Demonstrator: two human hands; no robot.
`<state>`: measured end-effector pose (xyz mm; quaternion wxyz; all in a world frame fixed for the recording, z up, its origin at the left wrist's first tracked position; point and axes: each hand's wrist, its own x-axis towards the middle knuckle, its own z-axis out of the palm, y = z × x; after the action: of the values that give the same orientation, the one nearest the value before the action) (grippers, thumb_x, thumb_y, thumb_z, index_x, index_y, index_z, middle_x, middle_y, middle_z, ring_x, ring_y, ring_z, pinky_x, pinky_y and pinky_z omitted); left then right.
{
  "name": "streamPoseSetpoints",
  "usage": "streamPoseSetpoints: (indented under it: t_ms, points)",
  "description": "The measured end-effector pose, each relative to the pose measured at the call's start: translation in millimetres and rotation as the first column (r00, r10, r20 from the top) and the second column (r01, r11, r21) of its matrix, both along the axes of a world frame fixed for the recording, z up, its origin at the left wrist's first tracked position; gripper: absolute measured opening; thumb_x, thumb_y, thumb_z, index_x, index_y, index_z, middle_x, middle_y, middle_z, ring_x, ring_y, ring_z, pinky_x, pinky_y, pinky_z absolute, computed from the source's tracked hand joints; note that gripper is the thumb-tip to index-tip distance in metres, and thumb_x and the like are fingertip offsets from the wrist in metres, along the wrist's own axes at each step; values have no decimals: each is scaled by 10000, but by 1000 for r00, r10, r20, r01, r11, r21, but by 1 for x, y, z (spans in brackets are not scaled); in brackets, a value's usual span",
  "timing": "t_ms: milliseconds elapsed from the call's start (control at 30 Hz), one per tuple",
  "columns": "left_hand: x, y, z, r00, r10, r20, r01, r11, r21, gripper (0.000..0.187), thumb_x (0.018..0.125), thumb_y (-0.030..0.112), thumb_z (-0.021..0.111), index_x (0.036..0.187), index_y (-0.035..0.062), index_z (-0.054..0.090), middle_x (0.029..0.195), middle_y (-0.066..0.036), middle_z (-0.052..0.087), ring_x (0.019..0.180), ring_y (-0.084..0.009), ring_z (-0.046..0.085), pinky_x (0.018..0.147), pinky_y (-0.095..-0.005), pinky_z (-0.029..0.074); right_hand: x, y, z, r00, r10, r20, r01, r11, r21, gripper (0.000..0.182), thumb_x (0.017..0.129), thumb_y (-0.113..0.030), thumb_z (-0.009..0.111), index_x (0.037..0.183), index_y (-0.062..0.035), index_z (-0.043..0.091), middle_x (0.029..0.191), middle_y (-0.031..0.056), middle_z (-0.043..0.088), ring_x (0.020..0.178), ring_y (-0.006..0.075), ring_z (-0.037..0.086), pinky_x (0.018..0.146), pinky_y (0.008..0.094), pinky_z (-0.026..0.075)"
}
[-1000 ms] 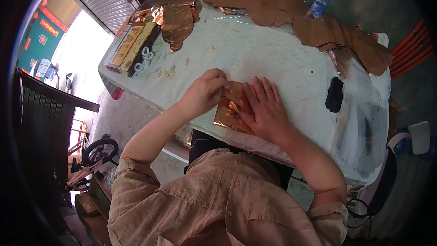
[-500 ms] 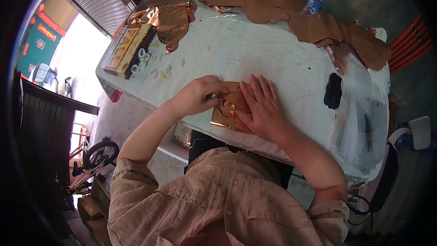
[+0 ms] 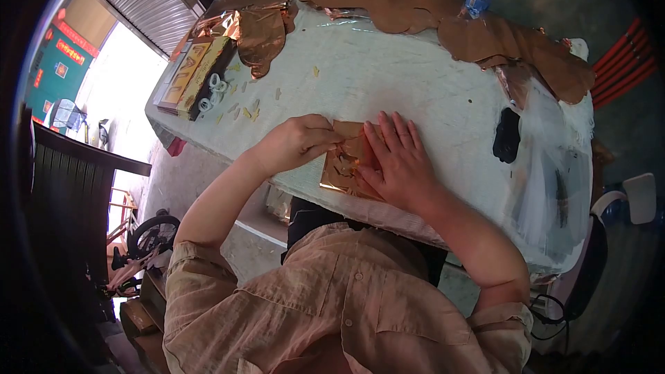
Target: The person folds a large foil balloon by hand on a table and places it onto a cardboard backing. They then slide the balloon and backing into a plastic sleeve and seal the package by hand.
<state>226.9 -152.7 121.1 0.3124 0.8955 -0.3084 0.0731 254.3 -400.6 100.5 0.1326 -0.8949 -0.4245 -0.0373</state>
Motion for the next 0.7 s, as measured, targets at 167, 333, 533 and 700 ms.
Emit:
streamPoseSetpoints:
  t_ms: [167,333,533,700]
  points:
    - [5,3,-5,960,-121,255,64,973,220,200,733,82,682,932,68,689,882,-69,618,810,-241,608,701,-346,522,0,0,-1,1000,-2,7,1,1000,10,685,901,-399,531,1457,-65,311,1489,225,286,1390,384,253,1144,488,151]
    - [4,3,-3,932,-121,343,30,966,258,192,703,92,636,886,55,678,890,-45,609,828,-213,598,717,-329,520,-1,0,0,1000,-2,16,2,1000,7,685,900,-395,531,1458,-64,310,1489,224,287,1390,382,253,1144,487,153]
    - [10,4,-1,900,-179,397,63,955,288,205,697,91,617,891,53,673,922,-52,612,860,-220,597,748,-324,521,-1,0,-2,1000,-9,28,8,1000,18,678,903,-406,521,1454,-66,319,1483,225,298,1387,382,259,1144,485,152]
    - [14,5,-5,897,-190,398,80,958,277,246,718,80,596,954,46,655,962,-61,623,910,-231,612,778,-321,528,0,0,-6,999,-3,50,2,999,35,676,905,-418,503,1444,-48,329,1474,230,310,1385,383,262,1143,489,149]
